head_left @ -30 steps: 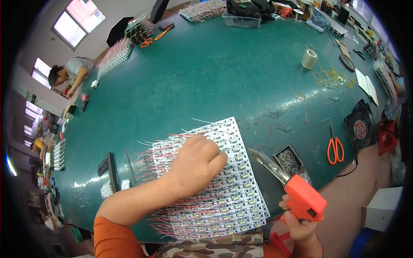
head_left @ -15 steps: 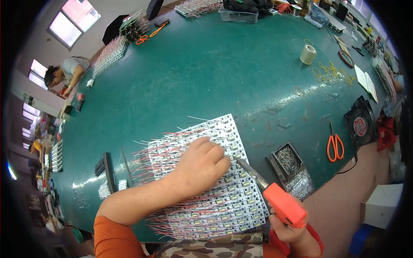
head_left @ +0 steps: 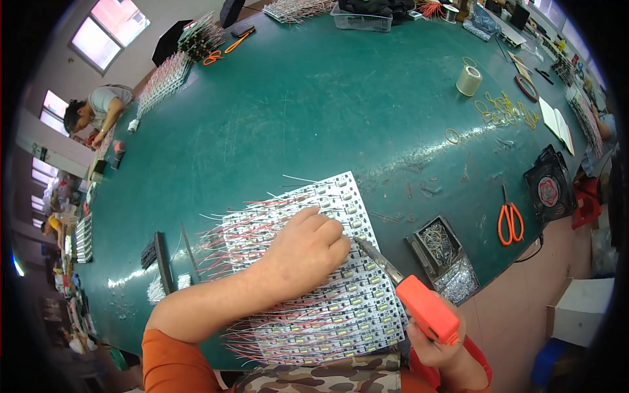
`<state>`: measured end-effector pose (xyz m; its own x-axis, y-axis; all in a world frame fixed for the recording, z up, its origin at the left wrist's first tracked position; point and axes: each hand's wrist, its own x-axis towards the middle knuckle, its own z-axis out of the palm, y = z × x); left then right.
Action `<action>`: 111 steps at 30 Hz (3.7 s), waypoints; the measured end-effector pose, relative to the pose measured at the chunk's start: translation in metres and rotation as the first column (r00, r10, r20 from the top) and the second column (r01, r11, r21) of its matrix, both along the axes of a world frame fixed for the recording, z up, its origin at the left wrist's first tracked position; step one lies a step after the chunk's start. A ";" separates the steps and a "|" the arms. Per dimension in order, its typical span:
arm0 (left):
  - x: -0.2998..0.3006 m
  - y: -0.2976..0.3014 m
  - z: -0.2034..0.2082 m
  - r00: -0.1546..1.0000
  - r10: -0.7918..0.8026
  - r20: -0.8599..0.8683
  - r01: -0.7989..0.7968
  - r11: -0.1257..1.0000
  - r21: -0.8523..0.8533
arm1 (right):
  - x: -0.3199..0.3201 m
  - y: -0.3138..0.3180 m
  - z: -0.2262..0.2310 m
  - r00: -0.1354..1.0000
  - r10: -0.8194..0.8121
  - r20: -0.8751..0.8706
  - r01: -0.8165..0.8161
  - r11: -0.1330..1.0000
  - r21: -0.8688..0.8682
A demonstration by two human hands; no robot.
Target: The person organizes bundles of wires and circuit boards on a table, solders connections onto the circuit board panels using a soldering gun, and stacks the panels.
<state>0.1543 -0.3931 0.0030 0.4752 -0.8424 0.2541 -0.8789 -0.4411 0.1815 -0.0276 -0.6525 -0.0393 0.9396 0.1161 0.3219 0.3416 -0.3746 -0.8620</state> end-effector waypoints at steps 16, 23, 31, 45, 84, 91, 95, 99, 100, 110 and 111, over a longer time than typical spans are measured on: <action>-0.001 0.001 0.001 1.000 0.008 -0.020 -0.008 1.000 0.015 | -0.014 -0.010 0.002 0.996 0.004 0.084 0.016 0.973 -0.230; -0.001 0.000 0.003 1.000 0.005 -0.023 -0.004 0.999 0.034 | -0.017 -0.005 -0.002 0.999 -0.055 -0.004 0.054 0.995 -0.085; -0.010 0.002 0.003 0.999 0.044 0.006 -0.044 0.999 -0.016 | -0.024 -0.012 -0.003 0.994 -0.037 0.099 0.057 0.976 -0.211; -0.021 -0.004 0.004 1.000 -0.004 -0.006 0.005 0.999 0.047 | -0.029 -0.006 -0.001 1.000 -0.016 0.026 0.018 0.997 -0.072; -0.019 -0.006 0.004 1.000 -0.028 0.001 0.028 0.999 0.031 | -0.026 -0.001 -0.006 0.999 -0.012 0.034 0.013 1.000 -0.021; -0.018 -0.006 0.003 1.000 -0.026 -0.017 0.026 0.999 0.033 | -0.037 -0.011 -0.002 0.992 -0.023 0.127 0.053 0.970 -0.238; -0.018 -0.006 0.003 0.999 -0.032 -0.023 0.033 0.999 0.027 | -0.038 -0.009 -0.003 0.996 -0.058 0.070 0.068 0.988 -0.141; -0.019 -0.006 0.004 0.999 -0.029 -0.021 0.030 0.999 0.036 | -0.042 -0.008 -0.006 0.997 -0.052 0.061 0.061 0.987 -0.151; -0.020 -0.006 0.004 0.999 -0.030 -0.021 0.031 0.999 0.037 | -0.045 -0.009 -0.007 0.997 -0.054 0.048 0.061 0.986 -0.157; -0.033 -0.003 0.009 0.999 0.033 -0.002 -0.033 0.999 0.007 | -0.065 -0.017 -0.017 0.994 -0.077 0.077 0.093 0.969 -0.231; -0.036 -0.004 0.009 1.000 0.016 0.014 -0.015 1.000 -0.016 | -0.065 -0.015 -0.014 0.994 -0.079 0.076 0.094 0.968 -0.231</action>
